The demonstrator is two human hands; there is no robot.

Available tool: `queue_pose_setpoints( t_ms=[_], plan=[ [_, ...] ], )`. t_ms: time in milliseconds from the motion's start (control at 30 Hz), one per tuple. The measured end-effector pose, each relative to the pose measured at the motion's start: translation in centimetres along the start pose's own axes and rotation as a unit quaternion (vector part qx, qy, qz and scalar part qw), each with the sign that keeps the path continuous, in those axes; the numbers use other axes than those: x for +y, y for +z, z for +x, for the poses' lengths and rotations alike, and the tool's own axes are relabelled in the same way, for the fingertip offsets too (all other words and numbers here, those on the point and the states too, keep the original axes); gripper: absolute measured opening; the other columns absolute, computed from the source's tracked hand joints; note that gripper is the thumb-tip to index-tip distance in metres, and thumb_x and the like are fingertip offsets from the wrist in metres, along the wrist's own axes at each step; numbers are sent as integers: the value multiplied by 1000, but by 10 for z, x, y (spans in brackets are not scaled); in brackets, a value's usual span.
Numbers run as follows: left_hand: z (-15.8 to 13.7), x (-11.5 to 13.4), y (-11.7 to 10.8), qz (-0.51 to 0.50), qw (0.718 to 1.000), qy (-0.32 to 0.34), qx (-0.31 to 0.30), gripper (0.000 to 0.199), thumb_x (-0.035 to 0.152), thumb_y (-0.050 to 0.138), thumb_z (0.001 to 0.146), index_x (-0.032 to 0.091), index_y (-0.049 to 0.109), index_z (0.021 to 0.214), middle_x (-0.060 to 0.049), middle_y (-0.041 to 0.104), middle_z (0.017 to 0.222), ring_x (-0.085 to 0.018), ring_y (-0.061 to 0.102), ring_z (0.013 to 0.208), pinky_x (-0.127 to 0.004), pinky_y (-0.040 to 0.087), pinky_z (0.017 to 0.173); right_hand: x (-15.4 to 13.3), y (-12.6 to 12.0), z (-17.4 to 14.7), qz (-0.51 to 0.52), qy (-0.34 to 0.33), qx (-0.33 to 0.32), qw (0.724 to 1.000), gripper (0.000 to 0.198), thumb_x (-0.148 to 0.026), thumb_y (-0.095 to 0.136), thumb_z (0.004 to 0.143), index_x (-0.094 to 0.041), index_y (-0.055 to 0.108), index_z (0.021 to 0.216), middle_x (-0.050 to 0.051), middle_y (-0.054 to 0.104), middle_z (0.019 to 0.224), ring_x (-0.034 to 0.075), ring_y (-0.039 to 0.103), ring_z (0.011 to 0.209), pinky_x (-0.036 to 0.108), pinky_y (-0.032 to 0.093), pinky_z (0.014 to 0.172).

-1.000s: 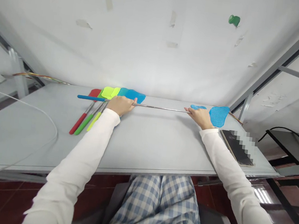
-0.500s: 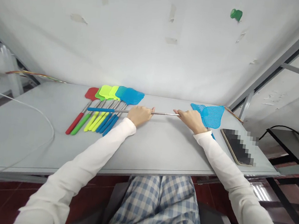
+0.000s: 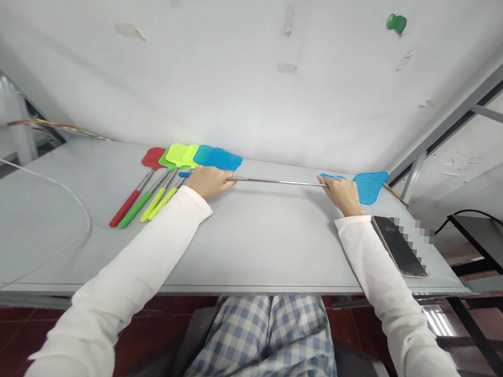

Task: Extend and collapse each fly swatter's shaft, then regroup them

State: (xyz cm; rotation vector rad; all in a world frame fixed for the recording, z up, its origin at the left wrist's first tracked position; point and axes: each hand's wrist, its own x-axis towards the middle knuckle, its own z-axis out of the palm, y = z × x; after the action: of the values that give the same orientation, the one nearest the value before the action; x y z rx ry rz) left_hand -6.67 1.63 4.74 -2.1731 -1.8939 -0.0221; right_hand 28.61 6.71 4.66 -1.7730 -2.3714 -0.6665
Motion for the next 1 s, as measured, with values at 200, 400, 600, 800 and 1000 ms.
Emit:
queue_pose_setpoints(
  t_ms=[200, 400, 600, 800, 1000],
  plan=[
    [4, -1, 7, 6, 1000, -18, 3, 57, 47, 24, 94, 17, 73, 99, -17, 72, 88, -30, 67, 87, -35, 40, 69, -9, 6, 6, -29, -32, -31, 999, 56, -46, 20, 101, -16, 67, 97, 14, 72, 81, 22, 66, 72, 28, 21, 56],
    [2, 3, 3, 17, 999, -31, -5, 63, 43, 19, 95, 11, 74, 97, -22, 71, 90, -33, 67, 89, -38, 43, 71, -21, 3, 5, -30, -43, -73, 996, 58, -45, 18, 101, -15, 68, 98, 15, 72, 84, 25, 68, 79, 28, 30, 60],
    [-5, 47, -8, -7, 1000, 21, -3, 64, 39, 18, 97, 8, 73, 97, -23, 71, 88, -32, 68, 90, -37, 45, 71, -53, -12, 1, -7, -76, -100, 992, 57, -43, 17, 101, -15, 66, 102, 16, 72, 88, 26, 69, 84, 28, 35, 62],
    [-12, 81, -4, -49, 999, 20, 5, 64, 39, 18, 98, 7, 73, 95, -23, 71, 87, -31, 69, 88, -36, 46, 70, -81, -25, -12, 4, -106, -82, 991, 62, -41, 10, 101, -12, 65, 102, 18, 71, 82, 27, 69, 81, 28, 34, 61],
    [-14, 86, -2, -68, 998, 17, 2, 62, 41, 20, 97, 10, 73, 97, -22, 71, 88, -30, 69, 88, -36, 45, 70, -92, -24, -15, 38, -125, -74, 989, 56, -41, 14, 101, -13, 63, 101, 16, 70, 78, 25, 67, 75, 30, 34, 62]
  ],
)
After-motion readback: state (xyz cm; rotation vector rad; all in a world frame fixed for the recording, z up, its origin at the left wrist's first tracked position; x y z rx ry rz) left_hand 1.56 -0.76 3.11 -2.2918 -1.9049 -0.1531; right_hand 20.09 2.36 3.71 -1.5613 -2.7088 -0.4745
